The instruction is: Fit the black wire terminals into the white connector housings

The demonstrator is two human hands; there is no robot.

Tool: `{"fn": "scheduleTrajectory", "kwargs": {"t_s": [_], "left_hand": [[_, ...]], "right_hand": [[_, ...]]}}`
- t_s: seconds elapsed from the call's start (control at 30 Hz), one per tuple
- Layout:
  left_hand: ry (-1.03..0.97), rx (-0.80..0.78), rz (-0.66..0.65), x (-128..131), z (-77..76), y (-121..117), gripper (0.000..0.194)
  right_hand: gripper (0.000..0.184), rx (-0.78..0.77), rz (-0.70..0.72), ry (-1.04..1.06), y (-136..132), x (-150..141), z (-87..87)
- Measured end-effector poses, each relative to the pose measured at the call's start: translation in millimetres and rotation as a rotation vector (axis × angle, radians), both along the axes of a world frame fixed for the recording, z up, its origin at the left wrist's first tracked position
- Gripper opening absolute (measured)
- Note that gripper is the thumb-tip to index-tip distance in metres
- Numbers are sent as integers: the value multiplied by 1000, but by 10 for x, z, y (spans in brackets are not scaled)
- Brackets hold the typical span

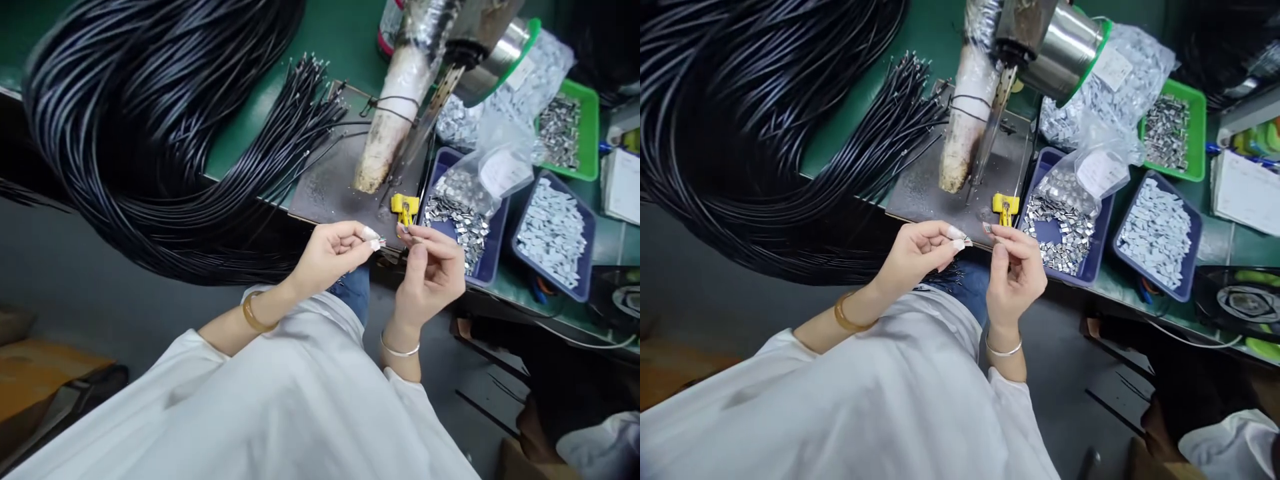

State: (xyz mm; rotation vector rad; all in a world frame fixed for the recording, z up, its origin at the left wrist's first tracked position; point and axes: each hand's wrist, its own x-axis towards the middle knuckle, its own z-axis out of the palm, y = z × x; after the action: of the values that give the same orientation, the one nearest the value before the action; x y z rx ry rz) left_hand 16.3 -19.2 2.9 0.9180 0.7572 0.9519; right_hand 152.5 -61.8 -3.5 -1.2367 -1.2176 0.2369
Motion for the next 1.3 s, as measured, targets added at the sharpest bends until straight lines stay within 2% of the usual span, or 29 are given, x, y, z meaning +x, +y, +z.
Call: {"fn": "scheduleTrajectory", "kwargs": {"t_s": [0.17,0.23,0.37,0.43,0.6,1.0,1.3], "left_hand": [[25,53,24,-18,-43,35,7],[41,74,25,-31,-47,55,6],[24,119,43,-45,-45,93,5],[2,136,42,-49,-49,110,6],[4,133,57,-64,-71,147,10],[66,94,103,-24,-62,252,14],[68,78,151,21,-61,319,12]], "right_hand": [[20,104,31,-317,-41,-20,30],[19,89,24,-289,-29,-27,20],[12,22,41,-93,0,-27,-3],[10,6,62,-86,8,-19,-20],[13,-16,60,-271,46,19,-83],[21,88,37,-586,146,85,-115],[15,65,15,-584,244,89,-148]]}}
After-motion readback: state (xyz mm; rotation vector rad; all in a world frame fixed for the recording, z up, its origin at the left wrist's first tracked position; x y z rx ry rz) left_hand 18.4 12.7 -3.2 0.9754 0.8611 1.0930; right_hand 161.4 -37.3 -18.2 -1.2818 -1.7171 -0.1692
